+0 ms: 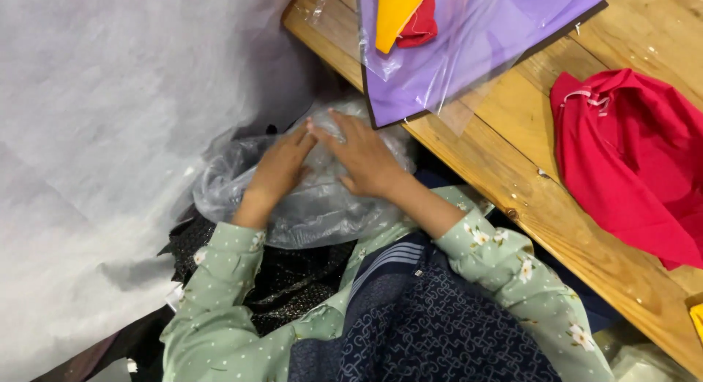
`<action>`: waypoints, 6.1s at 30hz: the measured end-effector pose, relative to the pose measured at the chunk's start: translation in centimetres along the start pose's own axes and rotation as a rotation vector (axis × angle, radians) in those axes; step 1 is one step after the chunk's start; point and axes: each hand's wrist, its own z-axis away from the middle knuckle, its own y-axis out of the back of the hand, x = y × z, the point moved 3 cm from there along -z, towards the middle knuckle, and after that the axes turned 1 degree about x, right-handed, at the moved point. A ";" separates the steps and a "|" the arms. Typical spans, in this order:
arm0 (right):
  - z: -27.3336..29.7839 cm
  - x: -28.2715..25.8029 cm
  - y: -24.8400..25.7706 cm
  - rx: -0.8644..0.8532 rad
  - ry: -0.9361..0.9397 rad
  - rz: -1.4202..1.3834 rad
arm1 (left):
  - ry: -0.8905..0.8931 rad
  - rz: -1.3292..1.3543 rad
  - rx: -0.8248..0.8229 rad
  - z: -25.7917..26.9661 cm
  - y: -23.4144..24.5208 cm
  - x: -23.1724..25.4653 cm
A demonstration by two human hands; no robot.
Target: Stuffing a red fabric pouch with white fiberfill material on a wooden workbench.
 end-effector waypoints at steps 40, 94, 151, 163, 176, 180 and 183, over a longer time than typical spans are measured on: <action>-1.7 4.5 -8.7 -0.620 -0.442 -0.078 | 0.362 0.326 -0.313 3.2 2.0 2.9; 31.9 14.1 15.8 0.540 -0.448 -0.663 | -0.906 0.651 0.001 -20.5 9.7 36.7; 43.2 22.2 22.9 0.843 -0.766 0.408 | -0.490 0.354 -0.211 -35.5 -6.8 40.1; 38.8 20.4 24.9 0.779 -0.595 0.077 | -0.882 0.293 0.038 -33.6 -8.3 44.1; 43.7 22.2 23.1 0.908 -0.906 0.473 | -0.397 0.402 -0.445 -35.2 -9.2 41.0; 40.8 20.6 25.3 1.000 -0.678 0.158 | -0.383 0.566 -0.350 -35.3 -7.7 42.2; 39.0 18.8 24.9 0.898 -0.575 0.188 | -0.547 0.372 -0.267 -34.5 -9.5 42.8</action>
